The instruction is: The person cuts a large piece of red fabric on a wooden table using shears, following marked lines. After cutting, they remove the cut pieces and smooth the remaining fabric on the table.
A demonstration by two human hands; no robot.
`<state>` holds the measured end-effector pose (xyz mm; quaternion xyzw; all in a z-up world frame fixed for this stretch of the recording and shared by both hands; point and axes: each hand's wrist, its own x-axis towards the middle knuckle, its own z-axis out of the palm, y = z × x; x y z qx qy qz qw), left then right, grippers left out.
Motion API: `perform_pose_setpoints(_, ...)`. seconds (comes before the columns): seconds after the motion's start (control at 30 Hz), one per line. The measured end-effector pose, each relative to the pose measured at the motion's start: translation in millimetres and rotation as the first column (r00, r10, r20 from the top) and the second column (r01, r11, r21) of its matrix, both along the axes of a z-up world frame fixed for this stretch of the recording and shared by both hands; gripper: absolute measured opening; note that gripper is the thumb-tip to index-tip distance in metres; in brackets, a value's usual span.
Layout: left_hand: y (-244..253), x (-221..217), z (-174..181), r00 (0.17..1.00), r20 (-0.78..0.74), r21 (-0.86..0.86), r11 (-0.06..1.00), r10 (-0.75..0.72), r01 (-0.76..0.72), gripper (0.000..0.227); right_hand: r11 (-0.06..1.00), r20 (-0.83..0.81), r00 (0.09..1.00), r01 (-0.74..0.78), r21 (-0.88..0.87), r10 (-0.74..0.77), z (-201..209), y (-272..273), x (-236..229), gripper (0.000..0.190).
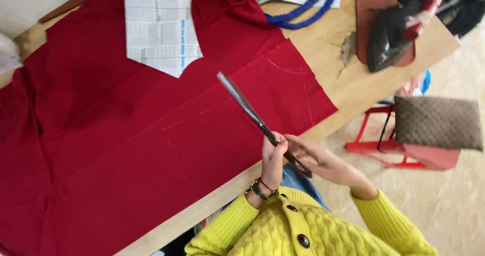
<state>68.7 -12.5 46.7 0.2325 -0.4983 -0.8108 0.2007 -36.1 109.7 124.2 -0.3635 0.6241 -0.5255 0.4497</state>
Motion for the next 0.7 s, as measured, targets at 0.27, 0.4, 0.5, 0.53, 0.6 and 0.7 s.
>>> perform_pose_setpoints(0.27, 35.0, 4.9, -13.1, 0.918, 0.100, -0.582, 0.726, -0.384, 0.367, 0.041, 0.864, 0.352, 0.798, 0.499, 0.071, -0.490, -29.2, 40.4, 46.1, 0.097)
perform_pose_setpoints(0.4, 38.1, -8.2, -43.5, 0.914, 0.180, -0.715, 0.590, -0.364, 0.376, 0.068, 0.674, 0.033, 0.683, 0.711, 0.200, -0.730, -55.1, 73.8, 59.1, 0.059)
perform_pose_setpoints(0.5, 20.8, -11.5, -37.8, 0.949, 0.192, -0.841, 0.456, -0.249, 0.290, 0.070, 0.676, 0.230, 0.636, 0.707, 0.208, -0.737, -97.9, 127.6, 73.0, 0.051)
perform_pose_setpoints(0.53, 17.9, -10.4, -48.7, 0.947, 0.194, -0.839, 0.457, -0.254, 0.295, 0.070, 0.671, 0.230, 0.631, 0.710, 0.211, -0.741, -110.9, 142.4, 78.8, 0.051)
perform_pose_setpoints(0.6, 10.2, -9.9, -70.5, 0.953, 0.250, -0.943, 0.178, -0.170, 0.279, 0.065, 0.695, 0.417, 0.579, 0.686, 0.215, -0.700, -137.0, 170.0, 88.0, 0.057)
perform_pose_setpoints(0.7, 8.0, -9.5, -80.5, 0.934, 0.313, -0.948, 0.007, -0.172, 0.319, 0.067, 0.744, 0.318, 0.673, 0.598, 0.297, -0.668, -115.2, 183.8, 92.5, 0.071)
